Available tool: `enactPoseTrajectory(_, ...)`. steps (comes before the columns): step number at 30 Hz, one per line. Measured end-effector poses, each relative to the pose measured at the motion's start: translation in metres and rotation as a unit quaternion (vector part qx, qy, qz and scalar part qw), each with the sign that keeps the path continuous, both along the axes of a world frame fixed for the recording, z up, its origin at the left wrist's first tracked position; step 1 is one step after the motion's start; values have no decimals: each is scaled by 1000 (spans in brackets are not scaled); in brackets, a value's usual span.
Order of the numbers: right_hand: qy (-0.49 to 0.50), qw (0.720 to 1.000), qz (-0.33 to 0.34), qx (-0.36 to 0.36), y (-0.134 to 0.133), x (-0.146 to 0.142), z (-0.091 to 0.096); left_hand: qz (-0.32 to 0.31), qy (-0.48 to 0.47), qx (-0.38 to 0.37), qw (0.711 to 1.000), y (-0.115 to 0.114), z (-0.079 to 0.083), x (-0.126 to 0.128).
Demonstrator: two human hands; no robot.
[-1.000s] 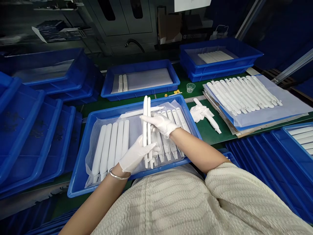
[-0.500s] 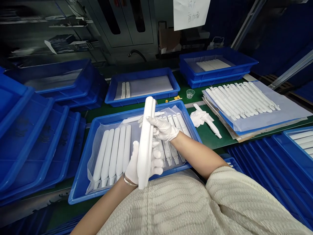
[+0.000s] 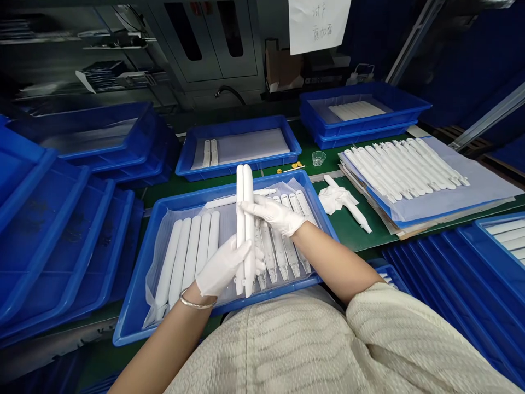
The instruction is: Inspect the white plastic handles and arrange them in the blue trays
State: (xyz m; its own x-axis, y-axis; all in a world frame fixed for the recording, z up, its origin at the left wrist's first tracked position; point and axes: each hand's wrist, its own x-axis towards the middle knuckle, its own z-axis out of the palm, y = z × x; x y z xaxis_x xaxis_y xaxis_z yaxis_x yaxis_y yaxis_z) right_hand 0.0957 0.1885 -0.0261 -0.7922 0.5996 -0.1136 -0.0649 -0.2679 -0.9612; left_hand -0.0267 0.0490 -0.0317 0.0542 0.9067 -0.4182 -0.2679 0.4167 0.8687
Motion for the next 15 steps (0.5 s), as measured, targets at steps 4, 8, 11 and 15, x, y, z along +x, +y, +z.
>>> enactPoseTrajectory(4,-63,995,-10,80,-8,-1,5,26,107,1,994,4,0,3)
enactPoseTrajectory(8,-70,995,-29,66,-7,-1,4,-13,32,-11,999,-3,2,4)
enactPoseTrajectory(11,-73,995,-53,40,-1,0,1,-54,-64,-35,996,-11,3,2)
enactPoseTrajectory(15,-82,993,-71,44,-2,-1,-2,-55,-78,-52,994,-12,0,2)
